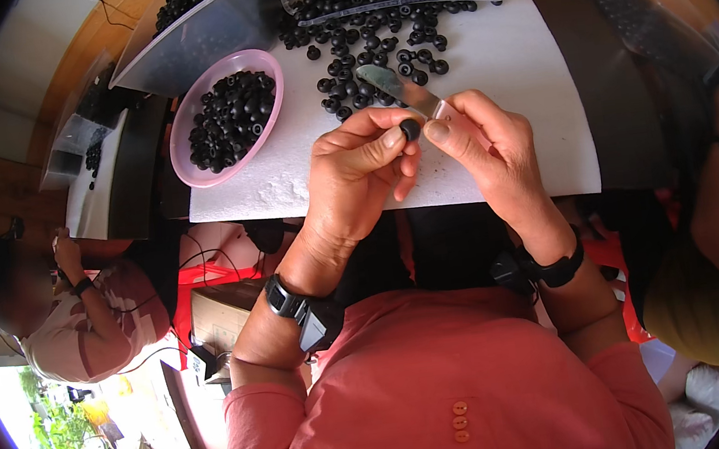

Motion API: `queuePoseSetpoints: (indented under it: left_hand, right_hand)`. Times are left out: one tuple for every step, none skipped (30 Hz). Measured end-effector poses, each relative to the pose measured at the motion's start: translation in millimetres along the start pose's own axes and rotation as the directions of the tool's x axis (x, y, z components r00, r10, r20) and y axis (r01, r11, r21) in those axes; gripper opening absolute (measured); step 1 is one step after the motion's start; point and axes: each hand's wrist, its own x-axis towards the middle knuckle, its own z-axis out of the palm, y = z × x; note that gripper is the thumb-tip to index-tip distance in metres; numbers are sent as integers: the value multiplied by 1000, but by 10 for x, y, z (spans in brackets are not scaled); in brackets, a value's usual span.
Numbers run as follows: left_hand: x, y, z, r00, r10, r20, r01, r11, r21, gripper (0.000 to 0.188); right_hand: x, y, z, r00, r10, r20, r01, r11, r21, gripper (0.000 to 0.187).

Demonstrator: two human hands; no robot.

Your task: Trimming excess material from small black rubber components using a small knife.

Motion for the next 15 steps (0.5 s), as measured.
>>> queuePoseSetpoints:
  left_hand:
    - [-9,-5,45,999,2,-46,0,999,36,18]
    - [-7,-13,98,998,5,-69,-1,999,54,15]
    - [-15,-35,126,997,7,-73,-3,998,57,15]
    - [-24,-62,155,997,45,-63,-36,990,138,14]
    - [-29,-89,185,995,81,-50,-68,973,219,13]
    - [-36,-101,213,996,72,-57,-59,977,204,13]
    - [-48,-84,212,995,74,-64,-59,975,213,13]
    - [-59,-64,207,997,47,-67,-32,978,207,13]
    - [-59,-55,209,998,18,-66,-4,980,197,13]
    - [-81,-33,202,998,9,-68,4,981,192,13]
    - [-102,-14,192,997,8,-71,6,980,197,13]
    - [-126,-4,180,996,-13,-87,28,985,170,14]
    - [-143,13,164,994,-35,-103,49,989,141,14]
    - [-150,28,111,997,-31,-68,36,996,76,16]
    - [-143,55,64,999,-26,-37,27,999,42,17]
  right_hand:
    - [3,-5,4,1000,-19,14,19,1000,7,24]
    - [3,-5,-1,1000,-20,14,20,1000,8,24]
    - [1,-1,1,1000,-11,4,11,1000,8,24]
    - [0,6,0,1000,-2,-5,2,1000,10,24]
    - [0,24,-18,1000,-3,-3,3,1000,17,24]
    - [2,51,-35,1000,-6,-1,6,999,36,25]
    - [1,72,-41,1000,-9,0,9,998,54,25]
    - [-7,48,-41,1000,7,6,-7,999,34,25]
    - [-8,43,-33,1000,7,5,-7,999,42,25]
    - [-7,42,-22,1000,-16,8,15,999,48,24]
    - [-3,42,-15,999,-39,10,38,998,54,24]
    - [-5,40,-16,999,-36,9,35,998,58,24]
    - [-6,36,-19,999,-30,15,29,998,52,23]
    - [-9,38,-21,999,-24,22,23,999,45,22]
    - [-11,51,-20,1000,-22,22,21,999,46,22]
